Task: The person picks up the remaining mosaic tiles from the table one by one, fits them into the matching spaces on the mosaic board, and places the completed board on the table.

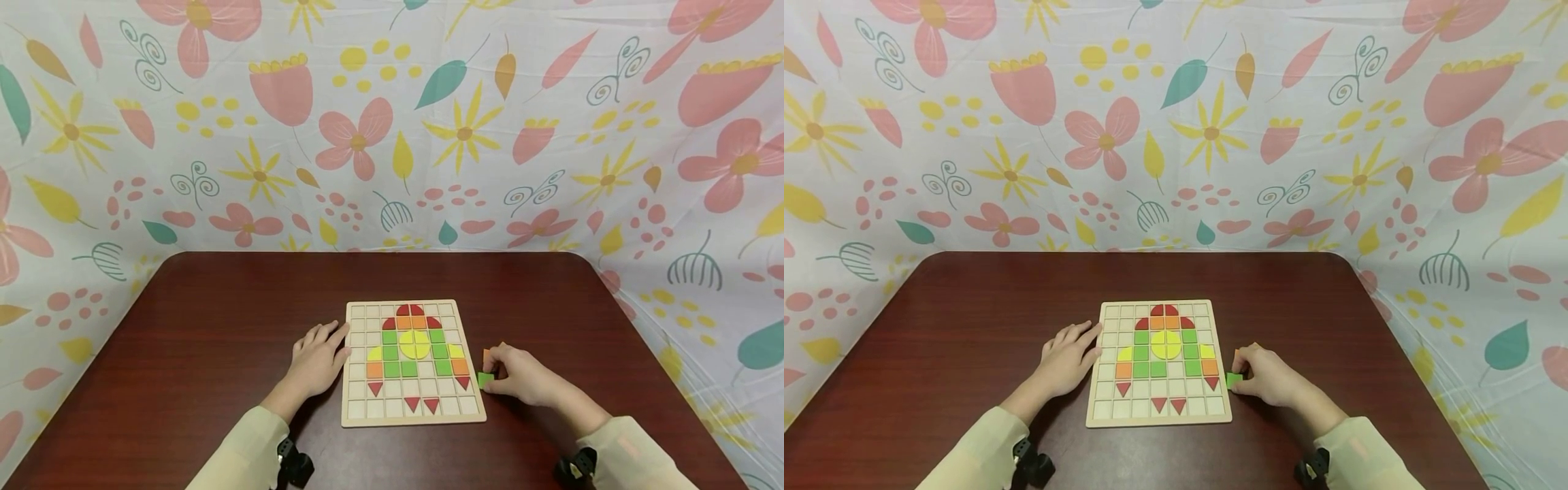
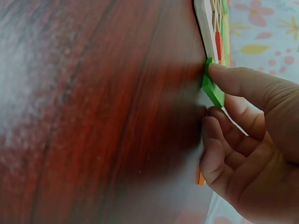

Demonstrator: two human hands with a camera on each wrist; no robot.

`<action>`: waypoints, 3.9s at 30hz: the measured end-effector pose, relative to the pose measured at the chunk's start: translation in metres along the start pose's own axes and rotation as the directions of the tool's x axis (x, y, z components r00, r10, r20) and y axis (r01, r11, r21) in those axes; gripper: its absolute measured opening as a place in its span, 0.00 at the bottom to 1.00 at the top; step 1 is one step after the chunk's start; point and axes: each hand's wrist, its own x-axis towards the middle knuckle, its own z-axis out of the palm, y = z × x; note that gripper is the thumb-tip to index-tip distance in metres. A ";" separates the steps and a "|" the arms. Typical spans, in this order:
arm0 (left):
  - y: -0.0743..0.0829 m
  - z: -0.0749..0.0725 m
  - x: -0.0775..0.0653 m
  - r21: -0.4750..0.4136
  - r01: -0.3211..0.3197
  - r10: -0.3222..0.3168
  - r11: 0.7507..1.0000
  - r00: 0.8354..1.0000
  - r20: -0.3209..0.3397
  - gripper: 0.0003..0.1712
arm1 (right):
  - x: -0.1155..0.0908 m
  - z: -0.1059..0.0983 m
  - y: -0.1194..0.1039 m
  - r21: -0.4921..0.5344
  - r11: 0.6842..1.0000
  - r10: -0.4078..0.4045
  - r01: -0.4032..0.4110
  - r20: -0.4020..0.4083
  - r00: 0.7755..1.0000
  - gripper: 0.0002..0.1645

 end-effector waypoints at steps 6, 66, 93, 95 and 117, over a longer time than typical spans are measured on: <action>-0.001 0.001 0.000 -0.002 0.002 -0.002 1.000 1.000 -0.004 0.30 | 0.001 -0.001 0.000 0.060 0.998 0.005 -0.006 0.007 1.000 0.13; 0.000 0.002 -0.003 -0.010 -0.023 0.022 1.000 0.999 -0.041 0.28 | 0.044 0.021 -0.039 0.535 0.843 0.048 -0.057 0.032 0.998 0.16; 0.000 0.003 -0.004 0.002 -0.017 0.017 1.000 0.999 -0.035 0.29 | 0.045 0.030 -0.045 0.559 0.827 0.039 -0.063 0.056 0.998 0.13; 0.000 0.003 -0.004 0.003 -0.017 0.017 1.000 0.999 -0.034 0.29 | 0.046 0.030 -0.046 0.563 0.823 0.043 -0.069 0.058 0.997 0.13; 0.001 0.000 -0.002 0.016 -0.008 0.008 1.000 1.000 -0.024 0.29 | 0.052 0.032 -0.060 0.492 0.855 0.140 -0.162 0.081 0.987 0.11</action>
